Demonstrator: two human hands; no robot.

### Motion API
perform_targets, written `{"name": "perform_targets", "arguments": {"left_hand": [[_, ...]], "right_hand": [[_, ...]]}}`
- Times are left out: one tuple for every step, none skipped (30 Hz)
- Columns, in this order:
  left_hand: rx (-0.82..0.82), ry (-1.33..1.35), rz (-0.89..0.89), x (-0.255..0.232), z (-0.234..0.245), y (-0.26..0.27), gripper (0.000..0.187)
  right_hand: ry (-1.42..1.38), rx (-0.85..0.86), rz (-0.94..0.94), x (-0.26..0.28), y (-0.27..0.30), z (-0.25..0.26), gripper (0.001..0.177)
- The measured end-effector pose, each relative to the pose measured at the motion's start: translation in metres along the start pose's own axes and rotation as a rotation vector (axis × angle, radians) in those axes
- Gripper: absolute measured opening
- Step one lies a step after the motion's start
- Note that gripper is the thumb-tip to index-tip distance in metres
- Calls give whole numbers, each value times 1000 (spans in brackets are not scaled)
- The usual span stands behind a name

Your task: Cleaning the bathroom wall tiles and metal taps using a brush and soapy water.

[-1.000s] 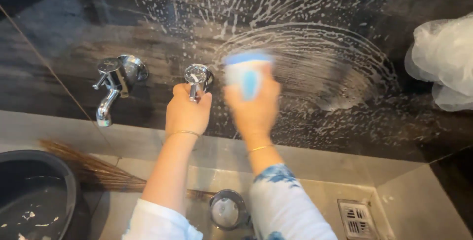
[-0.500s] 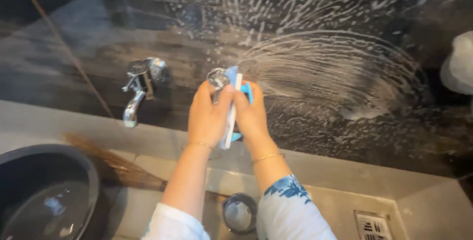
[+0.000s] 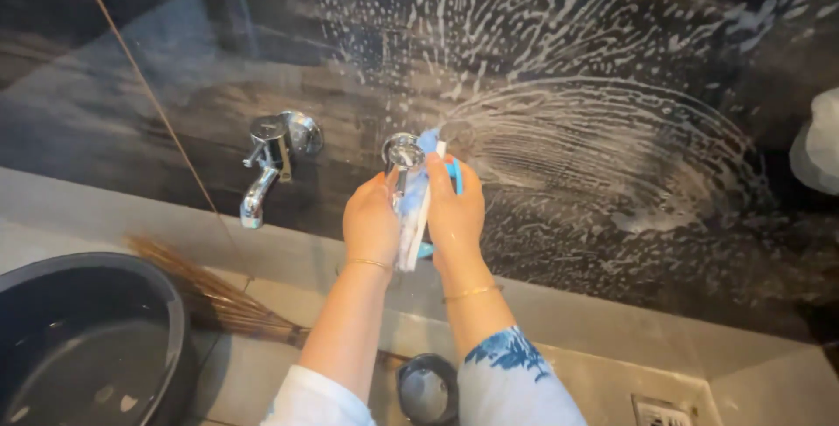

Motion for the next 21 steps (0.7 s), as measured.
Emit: {"name": "perform_targets", "arguments": {"left_hand": [[-13,-108,-50,-6,0,1,41],[-30,-218,-89,-10,3,10,38],[-39,-223,-84,-4,9,10,38],[-55,-291,-136,-6,11,7,36],[-72,-360,-189,-8,12,3,35],[-71,-355,-186,-17,8,10,35],[-42,-224,-82,-15,4,15,35],[-13,-90,22,-12,-1,19,35],[-13,-82,23,-11,-2,23,35],[58,61,29,-8,-6,24,39],[129,204,35,-7,-11,25,44],[125,204,29,-4,-10,24,44],[69,10,0,-5,-4,24,43],[14,-186,-30,-7,-1,23,43],[12,-188,-38,4,2,16,43],[-43,-312,-123,7,9,11,41],[-98,-437,-208,9,15,8,39],[-105,-439,-213,8,16,9,39],[-101,-458,-265,3,15,11,39],[-92,-472,-315,-1,11,13,40],[-93,-471,-317,-17,5,25,40]], "right_hand": [[-2,-51,-8,-1,-1,2,43],[-3,-103,-27,-4,5,5,43],[-6,-96,-36,-4,16,3,43],[-7,-106,-7,2,23,3,44],[-9,-116,21,8,29,3,45],[-4,-117,21,9,40,6,45],[26,-89,24,11,51,6,46],[59,-60,29,13,59,6,46],[67,-60,30,12,59,8,46],[155,-56,16,13,58,8,48],[243,-53,2,13,56,7,50],[242,-47,6,11,45,6,50],[205,-52,44,10,34,7,47],[165,-58,84,11,22,7,44],[162,-54,91,11,14,6,44],[139,-92,62,8,8,7,43],[117,-129,32,6,3,8,42],[113,-121,35,7,4,8,42],[101,-125,16,7,6,8,40],[94,-135,-2,8,8,11,39],[94,-133,1,21,11,17,39]]}}
Point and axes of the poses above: each hand's wrist, its own y-axis away from the middle knuckle, its own z-axis out of the back of the hand, x = y × z, the point moved 8 cm from there along -y, towards the middle knuckle, and after that the axes turned 13 degrees about x, right-handed, at the moved point
